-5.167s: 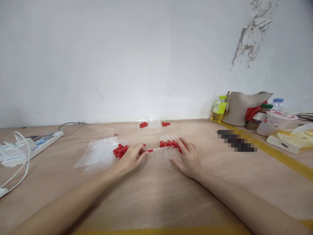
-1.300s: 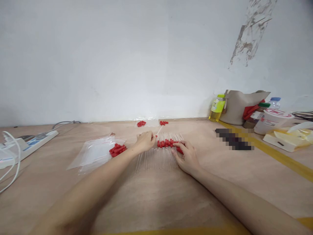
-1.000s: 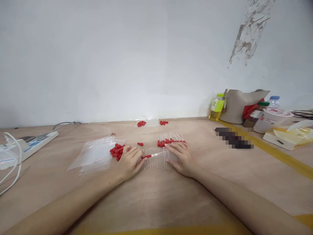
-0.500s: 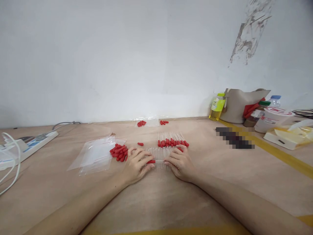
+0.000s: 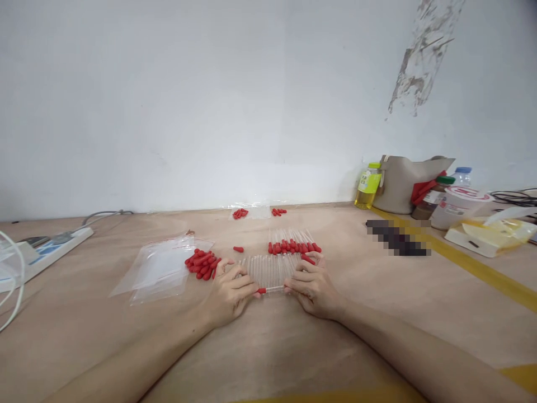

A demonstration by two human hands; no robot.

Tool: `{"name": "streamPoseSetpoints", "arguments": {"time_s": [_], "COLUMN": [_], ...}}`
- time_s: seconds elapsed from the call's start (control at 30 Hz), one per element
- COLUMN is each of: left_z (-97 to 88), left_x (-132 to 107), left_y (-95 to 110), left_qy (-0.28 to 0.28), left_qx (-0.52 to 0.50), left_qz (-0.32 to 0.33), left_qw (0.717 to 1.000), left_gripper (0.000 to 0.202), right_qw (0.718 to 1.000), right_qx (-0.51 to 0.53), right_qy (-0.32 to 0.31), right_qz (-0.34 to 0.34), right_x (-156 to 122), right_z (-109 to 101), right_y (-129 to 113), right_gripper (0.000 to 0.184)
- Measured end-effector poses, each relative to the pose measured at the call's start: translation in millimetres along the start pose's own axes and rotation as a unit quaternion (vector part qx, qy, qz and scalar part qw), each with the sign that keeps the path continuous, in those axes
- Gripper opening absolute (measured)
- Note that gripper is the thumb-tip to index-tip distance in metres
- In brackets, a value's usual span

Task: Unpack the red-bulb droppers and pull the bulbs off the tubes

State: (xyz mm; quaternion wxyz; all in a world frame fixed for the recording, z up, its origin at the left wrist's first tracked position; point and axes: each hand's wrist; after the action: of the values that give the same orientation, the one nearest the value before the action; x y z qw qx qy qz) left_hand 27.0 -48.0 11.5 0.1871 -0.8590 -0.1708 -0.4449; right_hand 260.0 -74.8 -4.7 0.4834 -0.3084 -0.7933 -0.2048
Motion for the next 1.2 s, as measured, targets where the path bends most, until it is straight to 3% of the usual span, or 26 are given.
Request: {"name": "streamPoseSetpoints", "arguments": {"time_s": [0.1, 0.2, 0.3, 0.43, 0.6, 0.77, 0.97, 1.2], "left_z": [-7.8, -17.8, -21.8, -22.4, -41.2, -57.3, -53.2, -50.3], "left_x": [-8, -18, -19, -10, -19, -35, -39, -57], "left_y": [-10, -28, -40, -53, -92, -124, -127, -140], "left_qy": [0.001, 0.041, 0.097, 0.127, 0.111, 0.124, 0.061, -0.049], "left_qx": [0.004, 0.024, 0.02, 0.061, 0.12, 0.127, 0.126, 0.124], "left_qz": [0.008, -0.03, -0.135, -0.248, -0.374, -0.502, -0.503, -0.56], "left_qw": [1.0, 0.998, 0.986, 0.958, 0.913, 0.847, 0.853, 0.818], "left_gripper": [0.016, 0.014, 0.017, 0.026, 0.031, 0.041, 0.034, 0.038], "right_qw": [1.0, 0.992, 0.979, 0.959, 0.963, 0.968, 0.971, 0.974], "right_qx": [0.007, -0.035, -0.078, -0.144, -0.17, -0.18, -0.148, -0.118], "right_qy": [0.003, 0.036, 0.04, 0.062, 0.039, 0.011, -0.03, -0.049], "right_qz": [0.023, 0.114, 0.184, 0.237, 0.205, 0.176, 0.183, 0.185], "right_x": [-2, -4, -5, -6, -7, -7, -5, -4], "right_z": [-6, -8, -5, -2, 0, 6, 5, 0], "right_y": [8, 19, 24, 24, 24, 21, 19, 18], "right_gripper": [0.021, 0.026, 0.024, 0.021, 0.022, 0.022, 0.018, 0.029]}}
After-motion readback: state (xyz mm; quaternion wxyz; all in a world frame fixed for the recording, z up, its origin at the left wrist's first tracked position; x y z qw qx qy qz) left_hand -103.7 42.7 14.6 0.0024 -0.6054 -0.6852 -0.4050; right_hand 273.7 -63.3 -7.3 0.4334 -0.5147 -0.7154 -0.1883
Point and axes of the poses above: each hand's wrist, its own x-axis towards the middle knuckle, its own z-axis out of the palm, y = z × x, and after that the axes turned 15 degrees about y, right-handed
